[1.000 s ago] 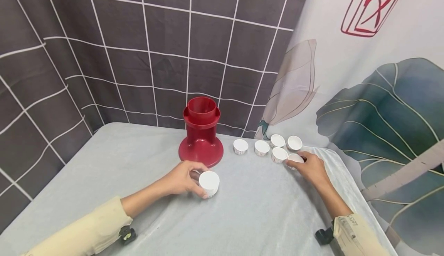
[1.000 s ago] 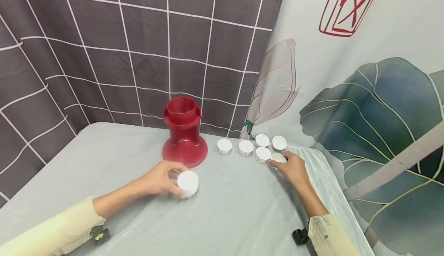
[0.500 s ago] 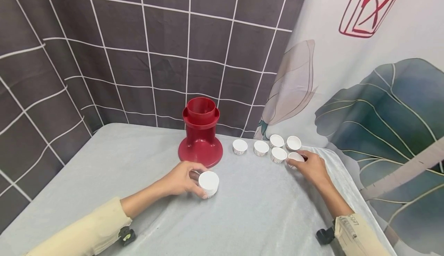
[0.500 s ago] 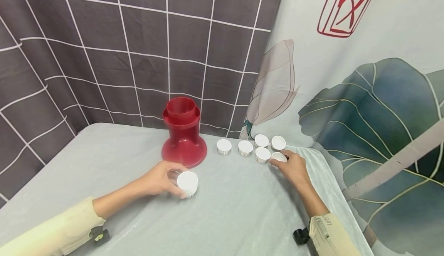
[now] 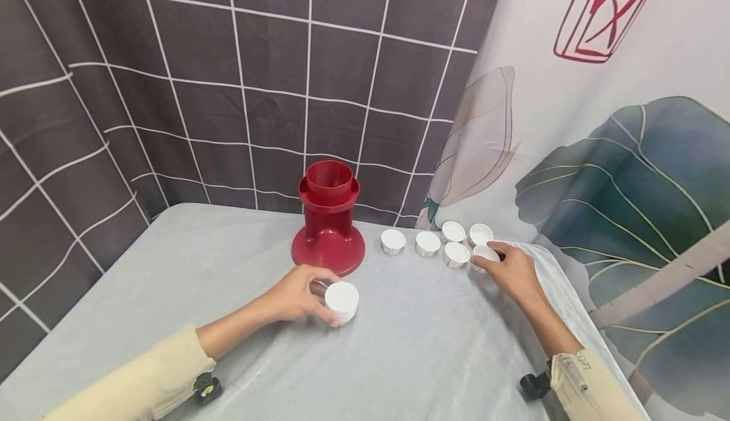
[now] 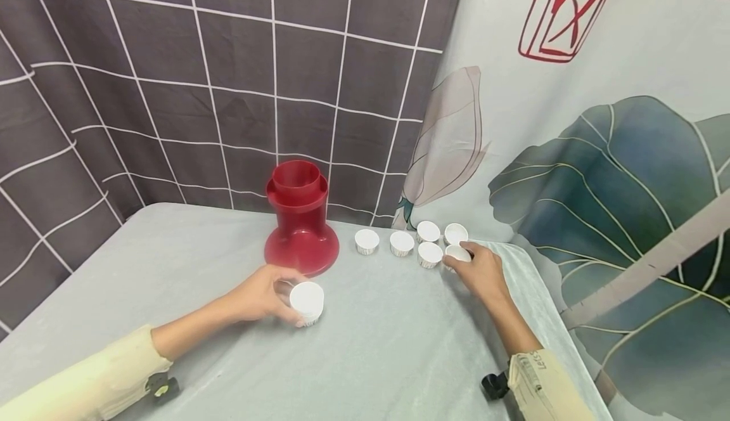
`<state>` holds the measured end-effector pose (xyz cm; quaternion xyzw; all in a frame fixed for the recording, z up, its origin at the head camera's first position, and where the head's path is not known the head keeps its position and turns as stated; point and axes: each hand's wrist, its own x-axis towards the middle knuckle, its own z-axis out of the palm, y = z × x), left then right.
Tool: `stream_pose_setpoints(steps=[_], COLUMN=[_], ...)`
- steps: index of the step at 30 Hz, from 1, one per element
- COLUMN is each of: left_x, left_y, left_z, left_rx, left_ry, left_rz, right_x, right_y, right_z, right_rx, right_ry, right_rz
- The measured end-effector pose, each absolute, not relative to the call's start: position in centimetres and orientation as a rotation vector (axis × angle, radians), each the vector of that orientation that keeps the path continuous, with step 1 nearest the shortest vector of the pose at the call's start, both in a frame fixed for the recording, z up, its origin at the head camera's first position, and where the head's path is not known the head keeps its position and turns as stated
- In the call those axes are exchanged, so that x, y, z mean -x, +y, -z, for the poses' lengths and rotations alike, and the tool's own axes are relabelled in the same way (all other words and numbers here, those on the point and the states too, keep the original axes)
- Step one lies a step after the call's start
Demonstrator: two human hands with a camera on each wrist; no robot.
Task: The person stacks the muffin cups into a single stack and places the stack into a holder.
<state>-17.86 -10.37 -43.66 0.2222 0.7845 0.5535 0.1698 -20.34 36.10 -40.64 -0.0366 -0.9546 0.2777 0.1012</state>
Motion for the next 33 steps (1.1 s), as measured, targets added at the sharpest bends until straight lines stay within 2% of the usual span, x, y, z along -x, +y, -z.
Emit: stream_pose_setpoints(steps=[14,33], left_x=[17.8,17.8], left_y=[-10.4,-10.5], left_z=[43.5,43.4], left_rx=[-0.639,-0.629], left_ry=[2.225,2.226], left_rz=[-1.575,-1.565], right_x=[20.4,19.9], right_y=[34.0,30.4], right_z=[38.9,38.9], right_rx=[0.027,-0.065], right_ry=[-2.75,-2.754], right_rz=[-0.847,-0.83])
